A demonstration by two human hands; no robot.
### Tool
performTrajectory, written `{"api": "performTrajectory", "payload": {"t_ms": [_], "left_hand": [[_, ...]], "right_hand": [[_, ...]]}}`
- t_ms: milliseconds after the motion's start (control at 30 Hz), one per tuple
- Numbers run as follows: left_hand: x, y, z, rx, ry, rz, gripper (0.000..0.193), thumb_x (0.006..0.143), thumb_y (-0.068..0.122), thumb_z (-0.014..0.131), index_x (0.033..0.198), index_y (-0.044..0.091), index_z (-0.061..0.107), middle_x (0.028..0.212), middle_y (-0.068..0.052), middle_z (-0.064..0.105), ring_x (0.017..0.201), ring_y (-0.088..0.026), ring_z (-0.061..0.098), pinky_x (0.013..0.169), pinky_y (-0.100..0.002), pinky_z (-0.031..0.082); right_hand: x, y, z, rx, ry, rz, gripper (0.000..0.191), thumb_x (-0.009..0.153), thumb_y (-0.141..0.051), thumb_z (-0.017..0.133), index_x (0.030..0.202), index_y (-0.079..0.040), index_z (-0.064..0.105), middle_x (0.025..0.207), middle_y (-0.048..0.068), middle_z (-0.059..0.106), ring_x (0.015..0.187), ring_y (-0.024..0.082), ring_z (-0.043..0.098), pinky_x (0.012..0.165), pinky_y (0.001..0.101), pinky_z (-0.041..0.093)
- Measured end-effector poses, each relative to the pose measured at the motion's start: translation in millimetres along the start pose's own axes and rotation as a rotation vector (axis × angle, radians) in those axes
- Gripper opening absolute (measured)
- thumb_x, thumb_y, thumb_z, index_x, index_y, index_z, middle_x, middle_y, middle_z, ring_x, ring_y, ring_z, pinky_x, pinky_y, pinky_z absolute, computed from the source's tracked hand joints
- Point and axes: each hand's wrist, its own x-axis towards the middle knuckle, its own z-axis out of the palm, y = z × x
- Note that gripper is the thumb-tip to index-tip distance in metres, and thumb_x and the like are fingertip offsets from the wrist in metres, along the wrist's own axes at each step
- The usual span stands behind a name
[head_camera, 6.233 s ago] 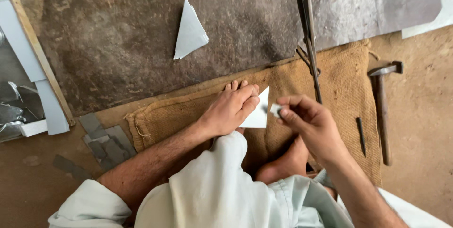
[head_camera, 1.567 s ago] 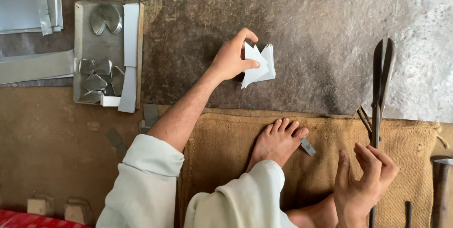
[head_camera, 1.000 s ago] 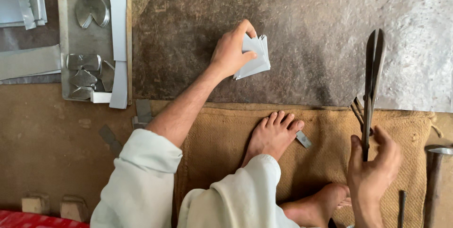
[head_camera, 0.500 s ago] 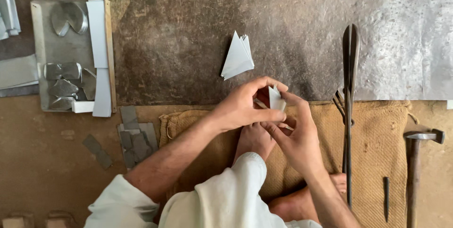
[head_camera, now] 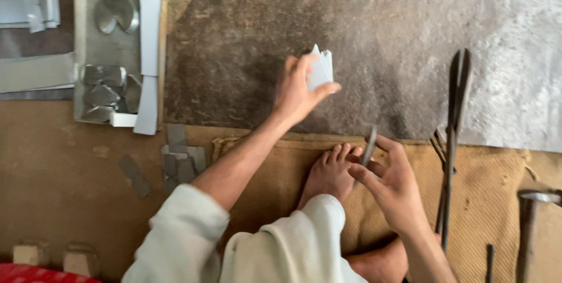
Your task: The person sits on the floor and cuts small pieces from thin metal sheets using hand shears, trimming curved offcuts that collect on the table. The person stacks the cut metal pieces into a pile and picks up new sheets to continue cutting.
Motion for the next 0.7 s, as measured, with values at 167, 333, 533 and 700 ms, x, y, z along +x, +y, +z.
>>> {"api": "performTrajectory", "payload": {"t_ms": [167, 333, 533, 700], "left_hand": [[27.6, -37.4, -1.8, 0.371, -0.147, -0.142, 0.068, 0.078, 0.035, 0.09, 0.135, 0.013, 0.061, 0.123, -0.011, 0.057, 0.112, -0.029, 0.063, 0.093, -0.043, 0.055], [1.1, 14.3, -9.0, 0.067, -0.157, -0.069, 0.079, 0.077, 0.038, 0.087, 0.143, 0.012, 0.053, 0.126, -0.014, 0.053, 0.115, -0.03, 0.061, 0.085, -0.04, 0.061], [-44.3, 86.1, -24.2, -0.649, -0.634, -0.031, 0.054, 0.09, 0.025, 0.08, 0.14, 0.011, 0.064, 0.143, -0.011, 0.057, 0.131, -0.025, 0.061, 0.106, -0.039, 0.061], [-45.9, 94.1, -19.8, -0.768, -0.585, 0.003, 0.044, 0.096, 0.018, 0.077, 0.138, 0.008, 0.065, 0.137, -0.009, 0.064, 0.133, -0.023, 0.064, 0.116, -0.038, 0.055]], "right_hand": [[3.2, 7.6, -4.3, 0.103, 0.006, 0.004, 0.07, 0.09, -0.002, 0.065, 0.153, 0.001, 0.034, 0.141, 0.011, 0.057, 0.12, 0.026, 0.066, 0.095, 0.0406, 0.057], [0.6, -10.5, -12.5, 0.074, 0.059, 0.129, 0.069, 0.091, 0.0, 0.066, 0.155, -0.003, 0.04, 0.137, 0.024, 0.061, 0.117, 0.026, 0.07, 0.096, 0.0397, 0.057], [-5.3, -40.8, -1.8, 0.034, -0.015, 0.063, 0.068, 0.088, 0.002, 0.065, 0.151, -0.003, 0.04, 0.157, 0.008, 0.046, 0.112, 0.024, 0.066, 0.089, 0.0407, 0.063], [-9.7, -52.3, 3.0, -0.014, -0.037, -0.034, 0.072, 0.088, 0.006, 0.066, 0.154, 0.0, 0.038, 0.153, 0.013, 0.048, 0.122, 0.023, 0.064, 0.095, 0.0383, 0.058]]}}
